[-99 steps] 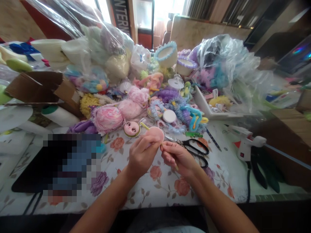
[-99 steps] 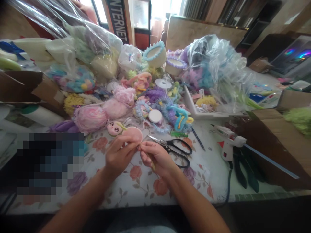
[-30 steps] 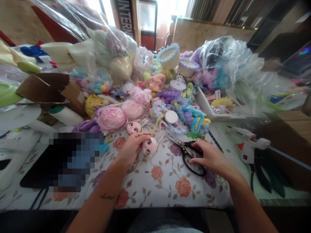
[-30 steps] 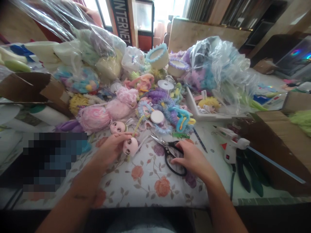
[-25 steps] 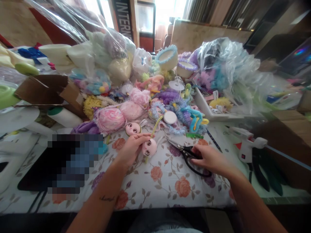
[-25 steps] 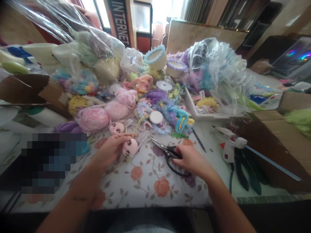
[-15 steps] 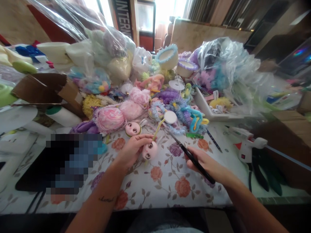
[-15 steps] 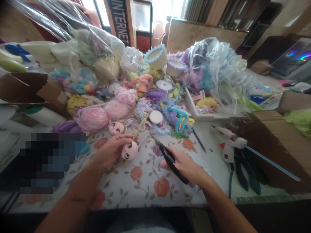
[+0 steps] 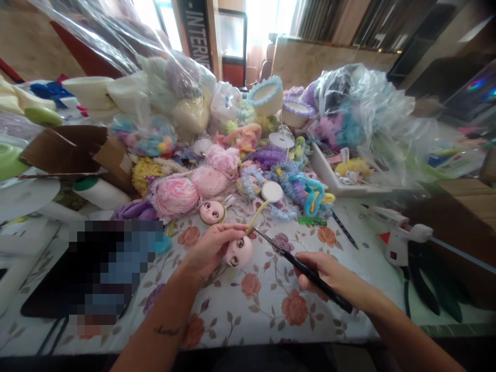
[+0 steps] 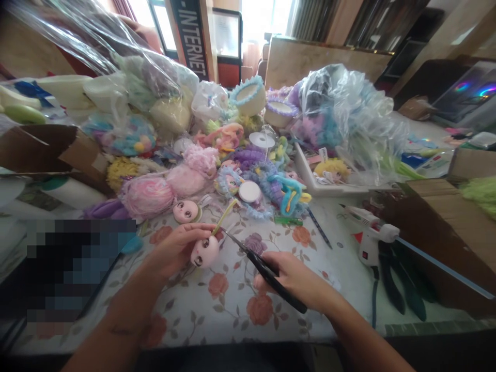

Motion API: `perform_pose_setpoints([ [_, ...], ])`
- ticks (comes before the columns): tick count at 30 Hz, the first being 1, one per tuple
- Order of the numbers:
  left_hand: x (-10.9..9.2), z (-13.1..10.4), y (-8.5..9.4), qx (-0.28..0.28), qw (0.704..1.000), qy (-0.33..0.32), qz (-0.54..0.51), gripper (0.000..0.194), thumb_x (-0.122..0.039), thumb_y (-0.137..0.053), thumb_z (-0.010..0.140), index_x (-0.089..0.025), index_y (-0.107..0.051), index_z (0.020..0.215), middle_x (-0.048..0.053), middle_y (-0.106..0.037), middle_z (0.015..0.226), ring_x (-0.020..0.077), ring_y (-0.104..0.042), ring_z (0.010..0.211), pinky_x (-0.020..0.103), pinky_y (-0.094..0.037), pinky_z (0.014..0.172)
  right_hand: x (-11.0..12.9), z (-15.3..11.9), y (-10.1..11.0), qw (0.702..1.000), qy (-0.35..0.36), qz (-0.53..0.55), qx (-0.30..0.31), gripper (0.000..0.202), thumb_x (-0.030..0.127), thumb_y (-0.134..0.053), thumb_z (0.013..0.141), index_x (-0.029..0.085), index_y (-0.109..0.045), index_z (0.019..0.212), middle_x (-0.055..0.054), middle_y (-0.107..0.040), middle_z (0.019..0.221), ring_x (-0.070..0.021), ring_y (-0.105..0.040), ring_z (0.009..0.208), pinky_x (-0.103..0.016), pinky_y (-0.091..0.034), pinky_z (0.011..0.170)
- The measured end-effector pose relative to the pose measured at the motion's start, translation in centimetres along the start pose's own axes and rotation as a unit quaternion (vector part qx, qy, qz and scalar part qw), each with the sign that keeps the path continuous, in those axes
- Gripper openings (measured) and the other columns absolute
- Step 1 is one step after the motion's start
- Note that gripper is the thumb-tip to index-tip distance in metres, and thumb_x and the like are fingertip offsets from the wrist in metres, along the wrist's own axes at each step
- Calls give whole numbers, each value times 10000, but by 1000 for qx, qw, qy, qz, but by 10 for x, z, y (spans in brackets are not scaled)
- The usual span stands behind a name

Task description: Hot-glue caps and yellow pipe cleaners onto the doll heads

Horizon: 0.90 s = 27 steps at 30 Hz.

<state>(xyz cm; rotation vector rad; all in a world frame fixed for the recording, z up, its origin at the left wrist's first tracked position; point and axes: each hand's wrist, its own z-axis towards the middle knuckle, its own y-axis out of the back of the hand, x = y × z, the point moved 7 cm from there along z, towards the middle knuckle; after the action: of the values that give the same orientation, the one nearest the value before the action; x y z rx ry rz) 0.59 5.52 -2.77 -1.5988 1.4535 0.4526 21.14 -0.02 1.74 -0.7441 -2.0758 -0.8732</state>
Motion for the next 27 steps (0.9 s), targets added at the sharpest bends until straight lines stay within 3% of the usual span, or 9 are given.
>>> perform_pose_setpoints([
  [21, 5, 3, 1, 19, 999, 20, 39, 309, -265, -835, 615, -156, -768, 896, 49, -719, 757, 94, -603, 602, 170, -449, 543, -10, 7, 0, 1000, 1, 7, 3, 143, 268, -640, 763, 176, -582, 670, 47, -526, 620, -98, -461, 566, -210, -324, 530],
  [27, 5, 1, -2, 23, 999, 25, 29, 312, -250, -837, 609, -152, -769, 897, 44, -717, 738, 86, -588, 573, 165, -435, 517, -14, 8, 0, 1000, 2, -16, -10, 257, 378, -661, 773, 170, -548, 673, 42, -497, 647, -111, -443, 617, -219, -308, 547],
])
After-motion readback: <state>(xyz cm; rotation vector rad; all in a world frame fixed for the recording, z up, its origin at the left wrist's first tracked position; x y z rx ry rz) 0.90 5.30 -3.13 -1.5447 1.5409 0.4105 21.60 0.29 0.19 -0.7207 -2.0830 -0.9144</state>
